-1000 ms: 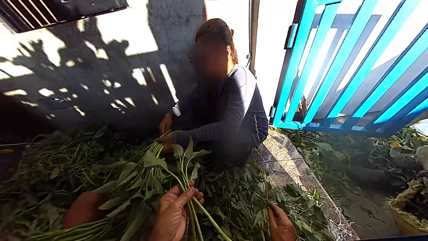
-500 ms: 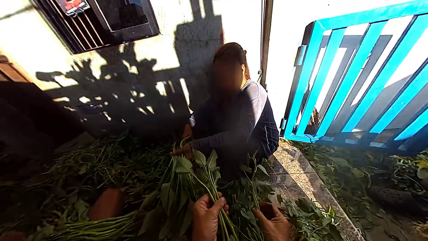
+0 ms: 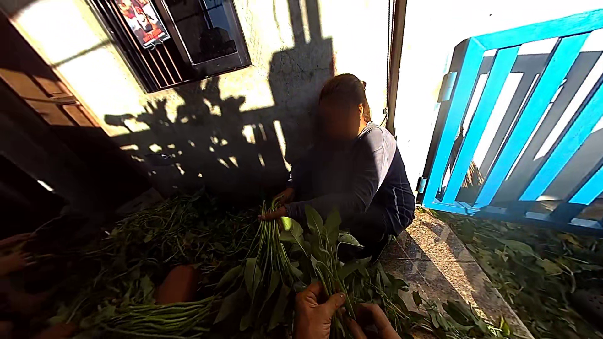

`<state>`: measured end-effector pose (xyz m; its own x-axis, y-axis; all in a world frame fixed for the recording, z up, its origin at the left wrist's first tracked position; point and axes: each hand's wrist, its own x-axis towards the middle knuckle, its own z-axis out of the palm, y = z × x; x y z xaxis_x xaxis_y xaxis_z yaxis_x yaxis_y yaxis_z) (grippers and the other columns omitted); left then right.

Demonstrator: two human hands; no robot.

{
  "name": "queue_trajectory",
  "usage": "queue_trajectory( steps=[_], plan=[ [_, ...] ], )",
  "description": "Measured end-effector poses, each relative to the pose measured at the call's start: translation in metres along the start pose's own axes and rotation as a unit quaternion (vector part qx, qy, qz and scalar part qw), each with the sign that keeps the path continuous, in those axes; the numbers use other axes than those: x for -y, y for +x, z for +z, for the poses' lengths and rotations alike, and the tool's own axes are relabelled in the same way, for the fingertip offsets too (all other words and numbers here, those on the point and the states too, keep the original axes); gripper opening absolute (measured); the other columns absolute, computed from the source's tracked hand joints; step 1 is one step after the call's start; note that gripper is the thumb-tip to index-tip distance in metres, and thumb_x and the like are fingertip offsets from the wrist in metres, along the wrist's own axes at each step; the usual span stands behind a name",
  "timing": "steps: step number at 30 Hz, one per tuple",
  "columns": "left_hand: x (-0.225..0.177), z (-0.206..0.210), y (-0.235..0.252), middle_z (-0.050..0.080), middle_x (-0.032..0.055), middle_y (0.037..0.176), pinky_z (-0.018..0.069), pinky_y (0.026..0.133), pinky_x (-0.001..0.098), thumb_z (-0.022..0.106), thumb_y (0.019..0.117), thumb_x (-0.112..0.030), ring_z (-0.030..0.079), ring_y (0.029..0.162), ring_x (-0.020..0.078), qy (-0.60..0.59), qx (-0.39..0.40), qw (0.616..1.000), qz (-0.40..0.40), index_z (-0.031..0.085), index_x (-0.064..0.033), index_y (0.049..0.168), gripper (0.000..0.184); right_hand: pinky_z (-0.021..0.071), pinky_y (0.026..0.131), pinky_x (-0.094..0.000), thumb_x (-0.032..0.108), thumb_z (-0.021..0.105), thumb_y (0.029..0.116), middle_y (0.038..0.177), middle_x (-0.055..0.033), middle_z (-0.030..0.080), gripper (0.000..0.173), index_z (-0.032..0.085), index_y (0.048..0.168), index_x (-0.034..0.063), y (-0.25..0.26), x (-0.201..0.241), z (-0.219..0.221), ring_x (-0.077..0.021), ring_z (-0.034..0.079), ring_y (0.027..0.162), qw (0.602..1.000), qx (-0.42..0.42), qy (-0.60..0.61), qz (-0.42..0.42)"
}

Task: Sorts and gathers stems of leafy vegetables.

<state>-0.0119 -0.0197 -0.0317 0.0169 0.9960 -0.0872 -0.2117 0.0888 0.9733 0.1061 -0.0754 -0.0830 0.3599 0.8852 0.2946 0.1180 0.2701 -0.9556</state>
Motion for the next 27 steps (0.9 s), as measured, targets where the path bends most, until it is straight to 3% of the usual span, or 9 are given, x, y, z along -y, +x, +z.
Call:
queue_trajectory(
  steps=[7,10,12,14,17,21,24,27],
  plan=[
    [0.002,0.003,-0.003,0.075,0.0163,0.090,0.0632,0.078,0.0383,0.073,0.0856,0.009,0.074,0.082,0.0233,0.028,0.076,0.994,0.070,0.072,0.0071,0.100,0.015,0.0623,0.074,-0.0361,0.006,0.075,0.0896,0.094,-0.0146,0.068,0.021,0.066,0.105,-0.0057,-0.003,-0.012,-0.006,-0.0205,0.069,0.083,0.998,0.027,-0.014,-0.052],
    [0.000,0.003,-0.002,0.075,0.0168,0.092,0.0631,0.077,0.0381,0.073,0.0864,0.009,0.073,0.082,0.0232,0.030,0.089,0.992,0.081,0.072,0.0075,0.102,0.016,0.0602,0.083,-0.0404,0.012,0.064,0.0959,0.108,-0.0199,0.064,0.036,0.055,0.123,-0.0106,-0.005,-0.003,-0.009,-0.0239,0.068,0.095,0.998,0.050,0.023,-0.012],
    [0.000,0.002,-0.001,0.075,0.0163,0.094,0.0630,0.080,0.0372,0.073,0.0863,0.009,0.074,0.084,0.0222,0.033,0.099,0.991,0.086,0.072,0.0076,0.104,0.018,0.0580,0.088,-0.0402,0.022,0.063,0.0989,0.115,-0.0211,0.064,0.045,0.055,0.129,-0.0108,-0.001,0.005,-0.008,-0.0231,0.067,0.101,0.997,0.043,0.058,0.039],
    [0.000,0.002,0.000,0.075,0.0153,0.095,0.0624,0.082,0.0358,0.072,0.0865,0.010,0.074,0.086,0.0204,0.036,0.110,0.989,0.091,0.072,0.0077,0.104,0.017,0.0583,0.088,-0.0362,0.026,0.072,0.0941,0.117,-0.0193,0.064,0.051,0.059,0.127,-0.0096,0.006,0.017,-0.003,-0.0198,0.067,0.100,0.990,0.015,0.098,0.097],
    [-0.001,0.000,0.000,0.075,0.0131,0.093,0.0617,0.081,0.0327,0.069,0.0867,0.011,0.073,0.084,0.0166,0.041,0.118,0.987,0.101,0.072,0.0073,0.102,0.016,0.0598,0.086,-0.0328,0.016,0.078,0.0887,0.110,-0.0150,0.069,0.046,0.062,0.124,-0.0088,0.017,0.030,0.004,-0.0164,0.069,0.094,0.977,-0.018,0.163,0.137],
    [-0.001,0.001,-0.002,0.076,0.0129,0.091,0.0624,0.077,0.0330,0.071,0.0875,0.009,0.073,0.080,0.0169,0.046,0.120,0.987,0.095,0.073,0.0069,0.102,0.015,0.0597,0.089,-0.0343,0.006,0.073,0.0928,0.105,-0.0104,0.074,0.027,0.067,0.117,-0.0054,0.021,0.030,0.006,-0.0160,0.071,0.095,0.953,-0.043,0.257,0.153],
    [0.000,0.002,-0.001,0.075,0.0144,0.087,0.0620,0.073,0.0345,0.073,0.0872,0.007,0.072,0.075,0.0187,0.031,0.101,0.991,0.081,0.073,0.0070,0.102,0.014,0.0592,0.091,-0.0368,0.005,0.066,0.0975,0.103,-0.0123,0.075,0.018,0.070,0.111,-0.0062,0.022,0.022,0.006,-0.0181,0.071,0.096,0.963,-0.046,0.247,0.095],
    [-0.002,0.004,-0.001,0.074,0.0154,0.087,0.0619,0.074,0.0349,0.073,0.0876,0.007,0.072,0.076,0.0197,0.004,0.057,0.997,0.052,0.072,0.0074,0.103,0.015,0.0599,0.091,-0.0328,0.004,0.066,0.0961,0.100,-0.0138,0.073,0.015,0.074,0.102,-0.0068,0.019,0.004,-0.006,-0.0167,0.071,0.097,0.994,-0.034,-0.002,-0.106]
  ],
)
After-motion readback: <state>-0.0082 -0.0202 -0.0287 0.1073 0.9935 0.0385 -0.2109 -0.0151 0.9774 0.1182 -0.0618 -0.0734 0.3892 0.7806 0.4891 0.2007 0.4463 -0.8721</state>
